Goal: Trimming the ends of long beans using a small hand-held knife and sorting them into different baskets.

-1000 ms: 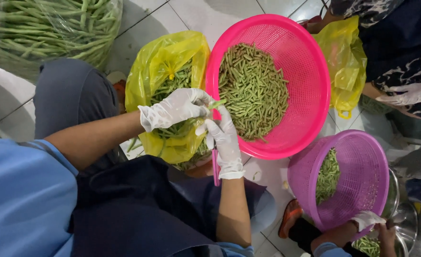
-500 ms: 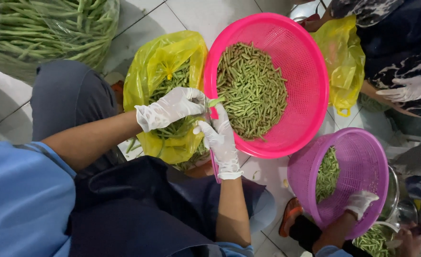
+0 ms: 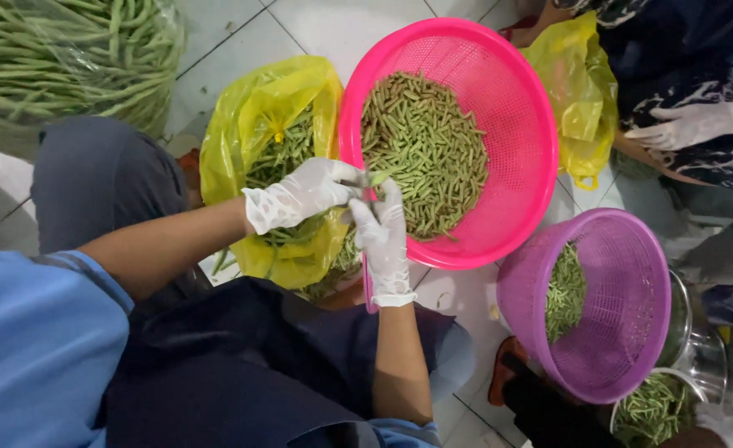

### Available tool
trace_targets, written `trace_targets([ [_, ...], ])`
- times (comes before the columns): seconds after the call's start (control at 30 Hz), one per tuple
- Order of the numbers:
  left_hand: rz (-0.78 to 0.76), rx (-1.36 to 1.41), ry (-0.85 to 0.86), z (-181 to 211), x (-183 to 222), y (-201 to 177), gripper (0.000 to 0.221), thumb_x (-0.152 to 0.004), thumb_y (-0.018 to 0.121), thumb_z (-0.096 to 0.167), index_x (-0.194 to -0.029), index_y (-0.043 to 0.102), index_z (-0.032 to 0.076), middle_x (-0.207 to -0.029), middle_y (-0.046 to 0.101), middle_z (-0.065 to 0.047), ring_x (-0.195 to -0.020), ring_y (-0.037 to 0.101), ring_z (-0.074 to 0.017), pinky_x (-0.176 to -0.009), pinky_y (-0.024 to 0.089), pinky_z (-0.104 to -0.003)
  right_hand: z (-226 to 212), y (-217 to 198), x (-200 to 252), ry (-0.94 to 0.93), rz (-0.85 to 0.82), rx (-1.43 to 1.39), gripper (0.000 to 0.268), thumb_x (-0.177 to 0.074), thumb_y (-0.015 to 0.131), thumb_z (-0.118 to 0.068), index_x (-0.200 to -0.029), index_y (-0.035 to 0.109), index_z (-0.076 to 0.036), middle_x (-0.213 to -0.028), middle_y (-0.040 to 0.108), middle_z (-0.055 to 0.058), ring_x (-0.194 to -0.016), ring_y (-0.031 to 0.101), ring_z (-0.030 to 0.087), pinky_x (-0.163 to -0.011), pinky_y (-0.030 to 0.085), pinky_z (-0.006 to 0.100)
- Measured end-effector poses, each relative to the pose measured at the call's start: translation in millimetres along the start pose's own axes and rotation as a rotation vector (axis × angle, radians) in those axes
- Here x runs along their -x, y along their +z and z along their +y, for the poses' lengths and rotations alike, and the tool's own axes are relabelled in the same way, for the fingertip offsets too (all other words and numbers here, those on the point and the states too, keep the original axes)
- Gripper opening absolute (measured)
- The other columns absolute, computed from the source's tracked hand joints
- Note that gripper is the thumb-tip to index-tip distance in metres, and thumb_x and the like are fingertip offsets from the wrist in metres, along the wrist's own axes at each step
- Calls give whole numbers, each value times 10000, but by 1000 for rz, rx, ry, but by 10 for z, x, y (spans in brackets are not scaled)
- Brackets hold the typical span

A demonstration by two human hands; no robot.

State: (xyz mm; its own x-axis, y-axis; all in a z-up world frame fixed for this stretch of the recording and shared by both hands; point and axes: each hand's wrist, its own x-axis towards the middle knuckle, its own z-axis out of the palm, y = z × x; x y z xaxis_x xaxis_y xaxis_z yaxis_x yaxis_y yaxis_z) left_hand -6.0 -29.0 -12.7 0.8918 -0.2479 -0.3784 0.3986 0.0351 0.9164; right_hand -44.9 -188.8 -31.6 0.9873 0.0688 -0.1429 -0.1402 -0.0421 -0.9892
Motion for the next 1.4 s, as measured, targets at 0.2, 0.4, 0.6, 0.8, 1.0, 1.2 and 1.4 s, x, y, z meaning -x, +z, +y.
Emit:
trace_targets([
  [0.2,-40,-406,221,-102,-502,350,358,-818,698,179,-1168,743,238,-1110,744,-26,-1104,683,-233,-965,540,-354,-125,-296,-136,-3,180,-68,480,-960,661,-131,-1398,463,-127,-738,689,150,-330,541,128,-241,358,185],
  [0.4,-188,-989,496,-103,-973,799,283,-842,607,262,-1059,752,374,-1059,758,46,-1049,700,-234,-972,548,-384,263,-942,-485,103,417,-29,433,-961,663,-248,-1369,529,-190,-724,699,134,-312,533,133,-247,401,227],
  [0.6,-141,-869,667,-164,-1397,644,536,-934,680,173,-1426,513,43,-1323,612,-278,-1235,582,-443,-1071,460,-532,-191,-1040,-248,141,398,52,626,-1002,613,-253,-1528,282,-174,-725,685,158,-320,556,171,-242,405,220],
  [0.8,-232,-1151,341,-1293,-1395,-443,288,-1014,494,143,-867,666,-35,-782,682,-176,-721,680,-366,-727,569,-484,-620,-841,-37,104,445,107,785,-990,565,-205,-1612,86,-208,-734,679,103,-381,322,68,-370,300,189],
  [1.0,-282,-1624,276,-3382,-1379,-1169,223,-890,620,113,-990,797,21,-992,766,-217,-1000,699,-409,-906,584,-453,-344,-934,-86,-102,339,198,729,-1103,651,-105,-1593,138,-270,-829,765,152,-401,599,155,-339,448,175],
  [1.2,-19,-1385,-237,-3776,-1475,-1140,230,-868,598,84,-984,784,14,-934,758,-200,-947,730,-393,-743,602,-549,-518,-693,18,-116,381,263,738,-1084,682,-92,-1588,204,-338,-810,767,147,-374,541,152,-334,411,173],
  [1.4,60,-1576,-146,-3106,-926,-891,135,-801,664,104,-811,798,92,-722,744,-94,-749,744,-313,-622,593,-470,-606,-604,42,-94,335,302,768,-1052,684,-64,-1588,200,-324,-864,747,122,-498,584,116,-420,468,148],
])
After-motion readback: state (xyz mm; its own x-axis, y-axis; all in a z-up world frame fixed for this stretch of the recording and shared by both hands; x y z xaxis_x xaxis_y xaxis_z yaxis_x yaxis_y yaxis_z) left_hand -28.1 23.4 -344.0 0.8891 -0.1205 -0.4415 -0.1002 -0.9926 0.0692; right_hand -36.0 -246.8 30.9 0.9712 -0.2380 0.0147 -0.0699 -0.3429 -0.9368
